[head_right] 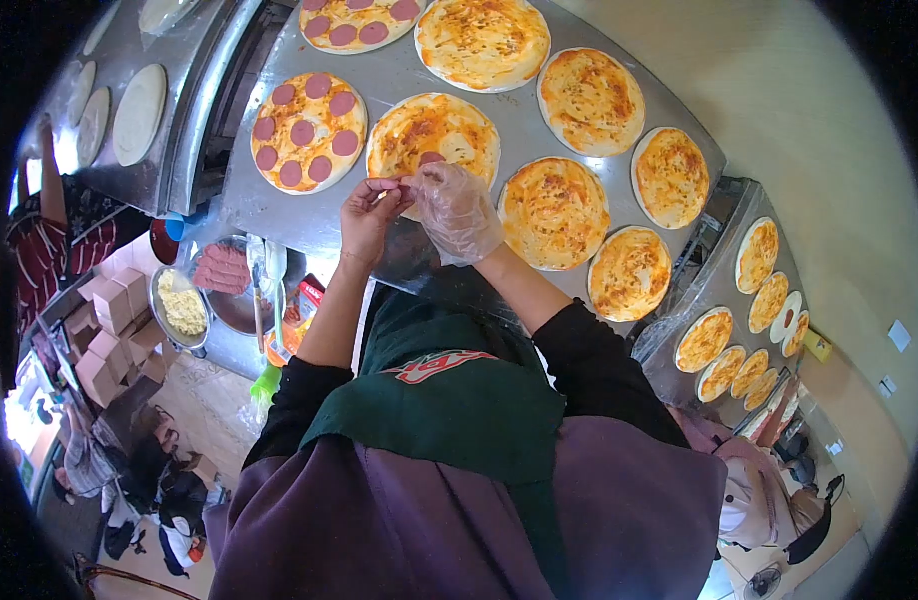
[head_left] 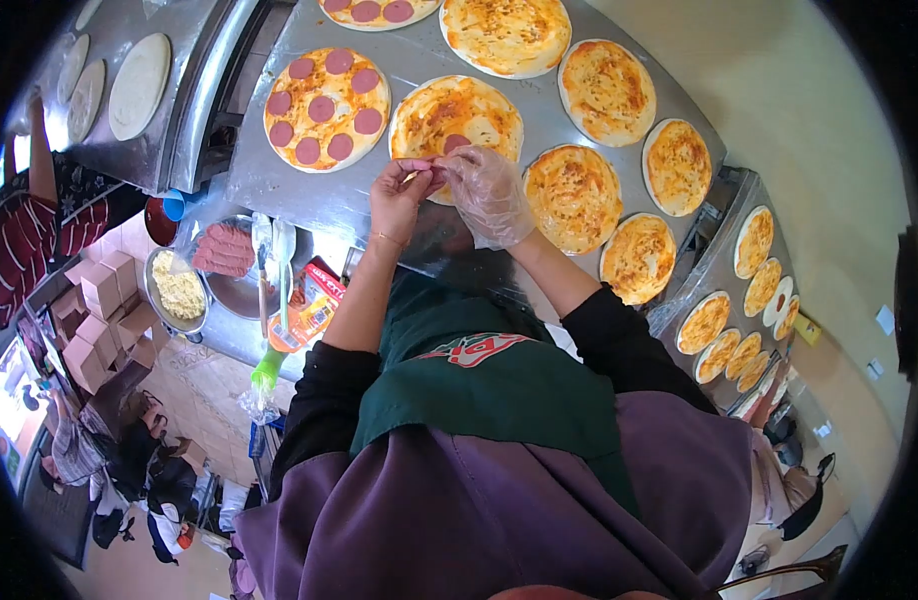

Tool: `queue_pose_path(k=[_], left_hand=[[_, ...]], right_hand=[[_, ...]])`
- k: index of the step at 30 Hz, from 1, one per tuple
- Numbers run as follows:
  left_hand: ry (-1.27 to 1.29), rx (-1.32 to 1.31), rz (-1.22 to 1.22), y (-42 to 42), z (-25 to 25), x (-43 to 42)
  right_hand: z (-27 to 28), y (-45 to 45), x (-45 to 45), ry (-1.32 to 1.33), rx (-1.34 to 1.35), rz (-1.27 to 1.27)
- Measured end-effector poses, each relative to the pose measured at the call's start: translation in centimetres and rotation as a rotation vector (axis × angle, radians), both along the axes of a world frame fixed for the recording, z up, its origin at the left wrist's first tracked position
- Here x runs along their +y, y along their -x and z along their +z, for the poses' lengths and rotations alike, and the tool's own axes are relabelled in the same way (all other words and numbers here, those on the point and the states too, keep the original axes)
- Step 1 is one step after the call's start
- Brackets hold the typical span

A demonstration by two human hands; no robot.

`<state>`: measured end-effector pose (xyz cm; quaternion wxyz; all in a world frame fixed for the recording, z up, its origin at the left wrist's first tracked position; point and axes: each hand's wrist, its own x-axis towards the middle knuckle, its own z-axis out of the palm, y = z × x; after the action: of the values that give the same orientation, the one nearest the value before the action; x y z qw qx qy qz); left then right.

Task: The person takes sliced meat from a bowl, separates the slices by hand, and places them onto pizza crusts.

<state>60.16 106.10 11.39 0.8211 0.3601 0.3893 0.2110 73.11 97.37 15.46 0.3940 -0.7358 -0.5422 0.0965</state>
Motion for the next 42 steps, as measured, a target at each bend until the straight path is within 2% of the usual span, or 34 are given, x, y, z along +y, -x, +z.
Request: queue_pose_path(k=[6,8,12,15,18,20,23,27,29,33,35,36,38,42], left_hand=[[0.122,-0.022,0.042,-0.1,0.6,-0.2],[0.233,-0.039,0.032,0.0,0.6,-0.2],[0.370,-0.126,0.048,0.4,0.1,0.2],[0.443,-0.112,0.067,0.3,0.1,0.4],[0.395,-0.036,0.105,0.3,-0.7,0.4],[0.286,-0.038,0.144,0.4,-1.6,0.4],[0.223,-0.022,0.173,0.2,-1.0,0.8],[0.092,0.075,0.087,0.5,-0.6,0.8],[-0.027,0.155,-0.002,0.6,-0.1,0.5],[-0.086,0.170,-0.043,0.8,-0.2,-0.1],[-0.204,0.254,-0.099,1.0,-0.4,-0.3],[-0.202,0.255,-0.099,1.1,-0.6,-0.5],[-0.396,0.370,-0.170,1.2,-1.0,-0.7],[-0.494,0.404,-0.223,0.6,-1.3,-1.2]], right_hand=[[-0.9,0.0,0.5,0.031,0.198,-0.052],[-1.5,-0.2,0.5,0.066,0.239,-0.025],[-0.2,-0.5,0.1,0.107,0.113,0.054],[0.1,-0.8,-0.2,0.019,0.076,0.153],[-0.6,-1.1,0.0,-0.019,0.175,0.076],[0.0,-1.5,0.6,0.082,0.479,-0.084],[-1.9,-3.6,2.0,0.018,0.631,-0.232],[-6.0,-7.0,3.6,0.031,0.645,-0.332],[-5.7,-8.3,4.2,0.172,0.199,-0.253],[-4.7,-8.9,4.6,0.248,0.028,-0.240],[-4.7,-9.0,4.5,0.271,-0.122,-0.385],[-4.5,-8.9,4.2,0.273,-0.122,-0.384],[-4.0,-8.7,3.4,0.137,0.076,-0.424],[-1.8,-7.4,1.5,0.113,0.062,-0.430]])
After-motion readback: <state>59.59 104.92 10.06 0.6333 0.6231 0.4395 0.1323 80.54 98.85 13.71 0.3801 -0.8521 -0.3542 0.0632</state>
